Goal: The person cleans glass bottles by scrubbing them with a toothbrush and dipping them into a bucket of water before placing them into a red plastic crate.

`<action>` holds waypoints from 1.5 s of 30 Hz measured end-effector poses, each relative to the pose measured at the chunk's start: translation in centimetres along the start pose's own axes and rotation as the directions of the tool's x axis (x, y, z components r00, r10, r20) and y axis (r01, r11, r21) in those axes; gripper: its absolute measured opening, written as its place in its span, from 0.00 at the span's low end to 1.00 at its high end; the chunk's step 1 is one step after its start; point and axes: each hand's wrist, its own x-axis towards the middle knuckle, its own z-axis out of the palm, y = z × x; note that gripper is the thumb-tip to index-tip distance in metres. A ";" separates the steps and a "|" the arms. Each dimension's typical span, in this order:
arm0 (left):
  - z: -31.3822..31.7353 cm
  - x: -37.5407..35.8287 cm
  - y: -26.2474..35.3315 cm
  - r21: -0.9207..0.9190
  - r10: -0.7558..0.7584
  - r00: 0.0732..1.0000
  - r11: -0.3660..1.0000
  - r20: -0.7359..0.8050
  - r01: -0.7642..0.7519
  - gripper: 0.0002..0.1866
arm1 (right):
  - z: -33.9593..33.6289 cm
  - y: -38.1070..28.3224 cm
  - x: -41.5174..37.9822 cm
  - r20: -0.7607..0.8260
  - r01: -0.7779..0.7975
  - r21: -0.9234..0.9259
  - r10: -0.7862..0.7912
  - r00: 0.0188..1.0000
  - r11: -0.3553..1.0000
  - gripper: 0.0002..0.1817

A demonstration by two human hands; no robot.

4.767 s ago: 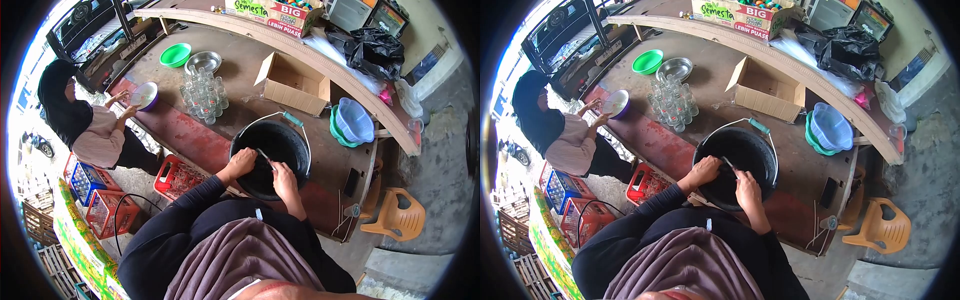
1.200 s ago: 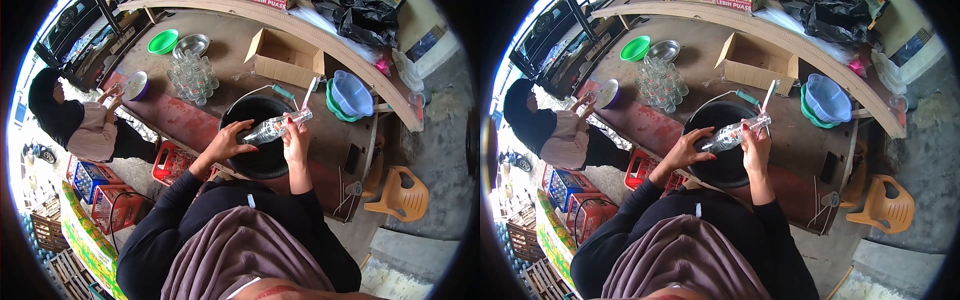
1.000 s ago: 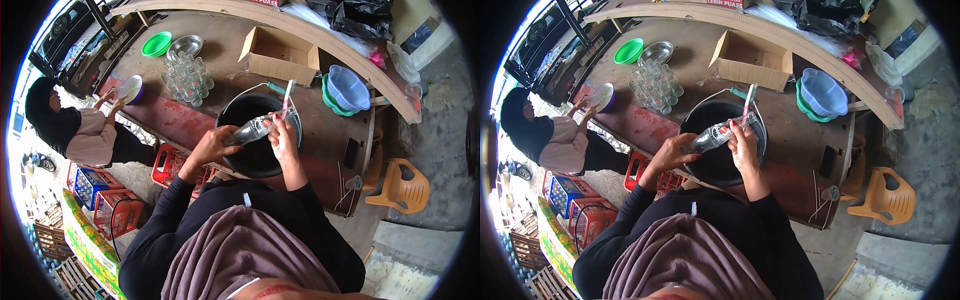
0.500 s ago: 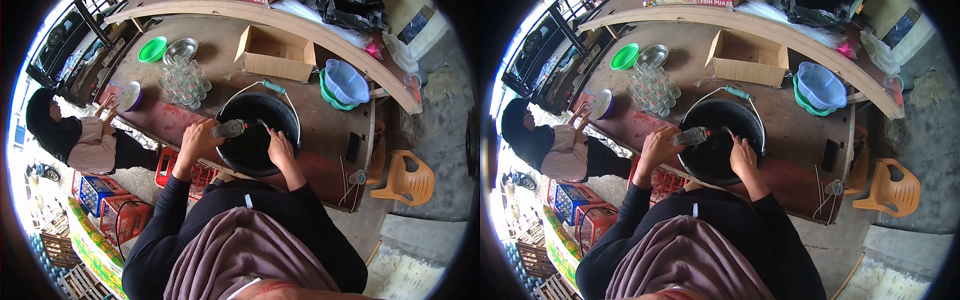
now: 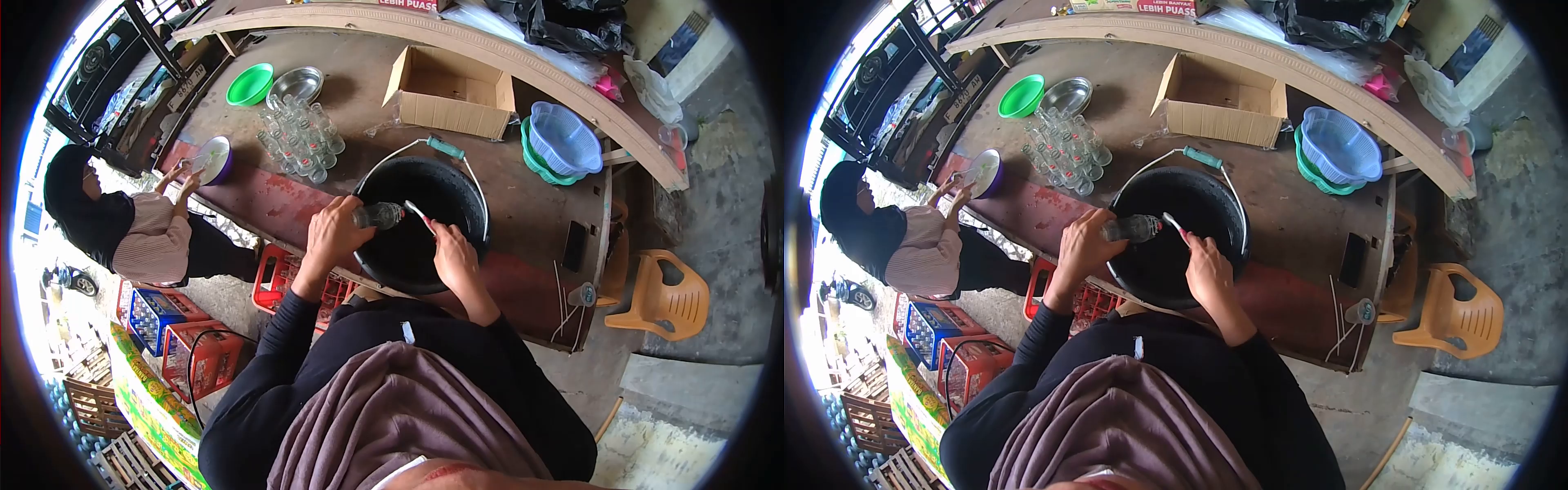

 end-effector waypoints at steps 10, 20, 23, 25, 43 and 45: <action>-1.3 -2.3 -1.7 -0.156 0.153 0.986 0.975 -0.064 -0.161 0.25 | -0.4 0.7 1.2 -0.075 0.060 0.029 -0.057 0.996 0.998 0.17; 0.0 -2.6 -1.1 -0.091 0.173 0.984 0.980 -0.043 -0.176 0.23 | 1.6 1.6 1.8 0.039 0.008 -0.128 -0.003 0.999 0.992 0.20; 0.2 -2.4 -0.6 -0.129 0.117 0.993 0.985 -0.014 -0.118 0.24 | 1.5 -0.3 0.2 -0.139 0.222 0.090 -0.208 0.968 0.971 0.15; 0.8 -2.0 -0.6 -0.097 0.117 0.992 0.988 -0.051 -0.121 0.24 | 1.6 -1.1 -0.6 -0.108 0.250 0.154 -0.235 0.966 0.956 0.14; -0.2 -1.8 -1.6 -0.259 0.048 0.988 0.962 -0.149 -0.086 0.24 | -0.7 0.2 0.1 -0.086 0.205 0.042 -0.200 0.976 0.978 0.21; -0.4 -2.4 -1.8 -0.249 0.136 0.981 0.954 -0.139 -0.167 0.24 | -0.6 -1.0 -0.1 -0.118 0.348 0.242 -0.329 0.937 0.906 0.20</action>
